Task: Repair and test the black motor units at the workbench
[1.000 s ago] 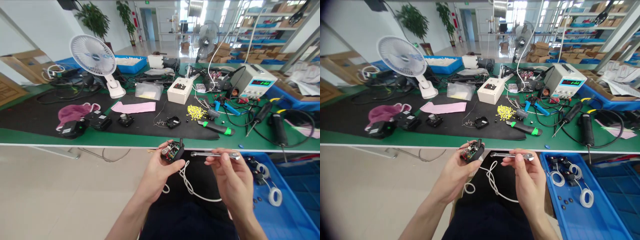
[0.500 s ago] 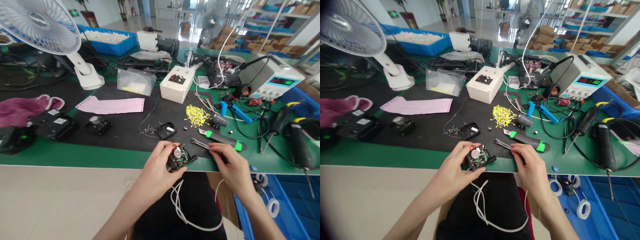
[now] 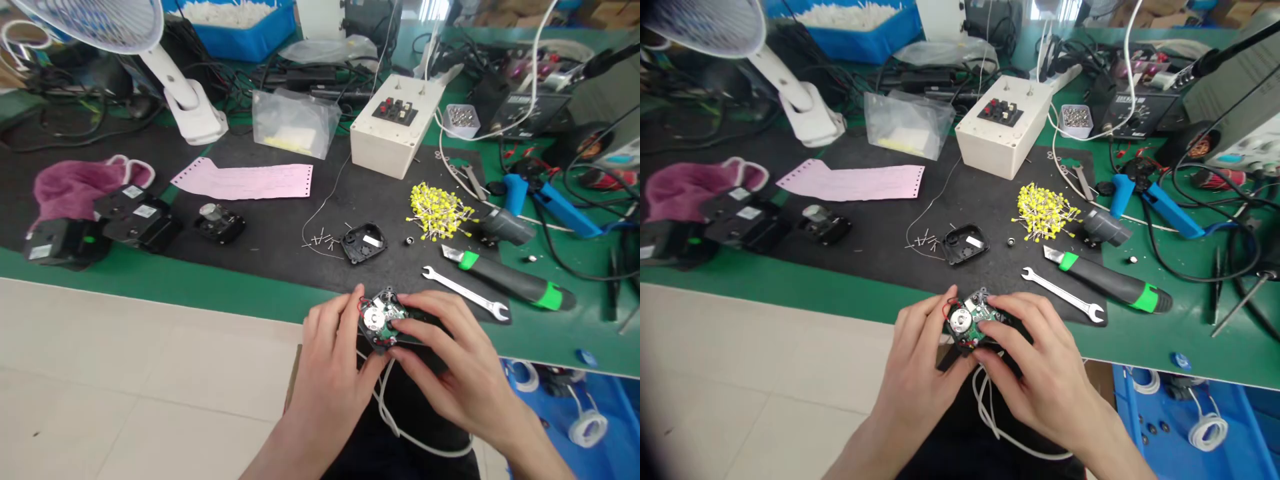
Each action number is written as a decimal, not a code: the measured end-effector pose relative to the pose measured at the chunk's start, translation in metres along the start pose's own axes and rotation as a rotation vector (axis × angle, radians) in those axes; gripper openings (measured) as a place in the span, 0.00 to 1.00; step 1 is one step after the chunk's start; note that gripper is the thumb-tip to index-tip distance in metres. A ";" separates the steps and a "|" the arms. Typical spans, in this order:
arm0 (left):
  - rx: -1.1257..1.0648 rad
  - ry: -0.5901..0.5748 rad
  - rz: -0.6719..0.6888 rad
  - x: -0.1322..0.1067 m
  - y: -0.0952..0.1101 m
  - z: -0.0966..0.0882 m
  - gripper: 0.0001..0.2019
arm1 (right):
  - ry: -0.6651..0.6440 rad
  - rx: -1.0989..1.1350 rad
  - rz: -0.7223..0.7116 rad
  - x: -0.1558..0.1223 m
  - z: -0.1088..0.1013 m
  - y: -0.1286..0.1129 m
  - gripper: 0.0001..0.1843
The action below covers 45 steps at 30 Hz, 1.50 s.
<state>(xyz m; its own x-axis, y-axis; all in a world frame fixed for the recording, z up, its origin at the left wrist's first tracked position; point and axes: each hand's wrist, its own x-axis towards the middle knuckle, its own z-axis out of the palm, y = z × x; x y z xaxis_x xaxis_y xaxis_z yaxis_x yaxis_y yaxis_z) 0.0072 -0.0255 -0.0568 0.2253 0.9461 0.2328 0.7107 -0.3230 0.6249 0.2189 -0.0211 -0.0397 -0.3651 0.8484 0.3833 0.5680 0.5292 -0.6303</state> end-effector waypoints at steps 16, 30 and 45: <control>-0.426 0.053 -0.120 -0.017 0.006 -0.015 0.15 | 0.077 -0.001 -0.006 0.001 0.010 -0.008 0.12; -0.679 -0.051 -0.179 -0.016 -0.011 -0.021 0.10 | 0.103 -0.014 -0.003 0.002 0.013 -0.007 0.11; -0.875 -0.097 -0.425 -0.006 0.002 -0.023 0.03 | 0.123 -0.033 -0.035 0.003 0.014 -0.007 0.10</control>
<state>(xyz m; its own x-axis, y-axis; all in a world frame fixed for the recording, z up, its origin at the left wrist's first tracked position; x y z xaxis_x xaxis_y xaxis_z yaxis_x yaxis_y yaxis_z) -0.0083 -0.0321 -0.0398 0.1462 0.9731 -0.1778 0.0087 0.1785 0.9839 0.2041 -0.0224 -0.0437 -0.2936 0.8234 0.4857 0.5811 0.5571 -0.5933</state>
